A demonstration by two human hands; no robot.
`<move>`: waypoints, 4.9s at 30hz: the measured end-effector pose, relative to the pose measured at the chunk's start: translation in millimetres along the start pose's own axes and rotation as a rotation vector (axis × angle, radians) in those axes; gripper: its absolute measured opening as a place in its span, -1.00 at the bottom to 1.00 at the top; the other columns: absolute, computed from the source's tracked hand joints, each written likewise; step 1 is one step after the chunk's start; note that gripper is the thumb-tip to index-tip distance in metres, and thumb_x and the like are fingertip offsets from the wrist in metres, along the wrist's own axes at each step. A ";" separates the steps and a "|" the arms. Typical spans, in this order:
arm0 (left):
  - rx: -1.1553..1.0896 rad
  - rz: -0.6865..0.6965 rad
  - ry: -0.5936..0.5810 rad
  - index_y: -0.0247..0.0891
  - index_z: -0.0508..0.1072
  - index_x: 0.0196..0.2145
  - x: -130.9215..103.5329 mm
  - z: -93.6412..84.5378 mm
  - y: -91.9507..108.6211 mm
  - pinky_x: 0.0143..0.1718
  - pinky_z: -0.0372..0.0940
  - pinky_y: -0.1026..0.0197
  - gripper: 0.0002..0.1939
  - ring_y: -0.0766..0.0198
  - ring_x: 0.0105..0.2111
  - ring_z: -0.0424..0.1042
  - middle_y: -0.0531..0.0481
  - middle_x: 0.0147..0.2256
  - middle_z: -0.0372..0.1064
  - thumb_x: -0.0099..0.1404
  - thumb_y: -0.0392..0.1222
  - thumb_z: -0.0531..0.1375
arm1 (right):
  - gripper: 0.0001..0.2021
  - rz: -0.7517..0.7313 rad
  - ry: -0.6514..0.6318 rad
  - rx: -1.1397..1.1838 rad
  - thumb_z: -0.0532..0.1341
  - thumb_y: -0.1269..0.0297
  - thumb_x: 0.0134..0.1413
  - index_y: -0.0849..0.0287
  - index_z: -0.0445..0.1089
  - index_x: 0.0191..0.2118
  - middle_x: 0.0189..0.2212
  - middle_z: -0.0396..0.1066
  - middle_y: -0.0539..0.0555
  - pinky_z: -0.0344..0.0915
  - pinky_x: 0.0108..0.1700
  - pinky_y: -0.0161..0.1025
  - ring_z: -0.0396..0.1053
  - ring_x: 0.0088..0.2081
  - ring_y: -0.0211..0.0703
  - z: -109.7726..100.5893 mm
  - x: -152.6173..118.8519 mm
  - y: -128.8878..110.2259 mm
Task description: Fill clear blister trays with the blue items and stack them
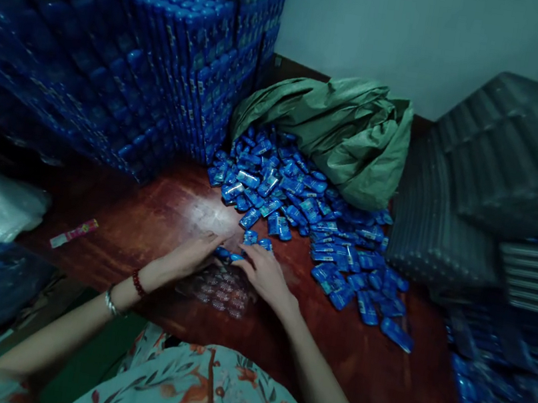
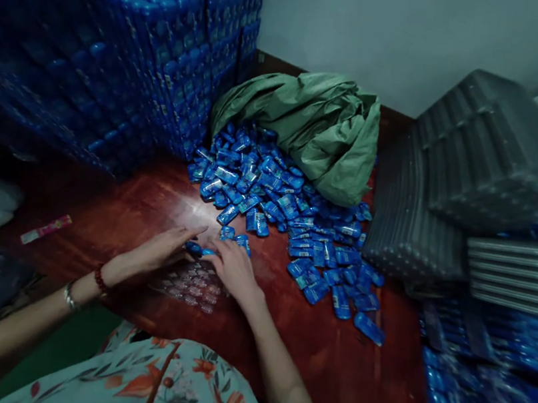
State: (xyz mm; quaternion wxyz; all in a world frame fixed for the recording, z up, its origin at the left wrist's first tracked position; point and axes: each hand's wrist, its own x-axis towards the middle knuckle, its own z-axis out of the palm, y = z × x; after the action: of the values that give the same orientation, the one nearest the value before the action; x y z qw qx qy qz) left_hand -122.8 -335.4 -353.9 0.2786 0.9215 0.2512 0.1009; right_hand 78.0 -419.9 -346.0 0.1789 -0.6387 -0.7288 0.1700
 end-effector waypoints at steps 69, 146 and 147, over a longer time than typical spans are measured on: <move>-0.074 -0.236 0.608 -0.21 0.39 -0.06 -8.3 27.8 -6.7 -0.21 0.31 0.24 -0.69 0.26 -0.25 0.35 -0.07 -0.24 0.33 0.39 -0.19 -0.07 | -0.72 0.036 0.364 -0.104 -0.06 0.31 0.28 0.14 0.37 -0.09 -0.27 0.40 0.11 0.25 -0.16 -0.24 0.35 -0.21 -0.15 17.3 19.7 31.2; 0.077 -0.257 0.697 -0.14 0.26 0.13 -28.5 25.7 -27.3 -0.03 0.26 0.05 -0.60 0.13 -0.05 0.27 -0.17 -0.06 0.21 0.34 -0.18 0.00 | -0.68 0.243 0.442 -0.048 -0.02 0.21 0.25 0.18 0.34 0.00 -0.14 0.35 0.20 0.19 -0.05 -0.08 0.24 -0.08 -0.01 7.2 30.0 45.6; 0.108 -0.363 0.716 -0.18 0.26 0.12 -19.6 18.0 -34.4 -0.02 0.24 0.00 -0.59 0.08 -0.05 0.25 -0.19 -0.06 0.20 0.32 -0.14 0.03 | -0.63 0.303 0.417 -0.121 0.01 0.17 0.23 0.20 0.28 0.06 -0.08 0.32 0.23 0.18 -0.06 -0.04 0.21 -0.05 0.04 3.7 41.8 52.1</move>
State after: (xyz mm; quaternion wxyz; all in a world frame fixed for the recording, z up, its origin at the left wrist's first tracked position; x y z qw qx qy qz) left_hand -147.6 -329.2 -389.1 0.1381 0.7820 0.4958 0.3514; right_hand 116.6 -372.0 -372.3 0.2590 -0.7714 -0.5810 0.0156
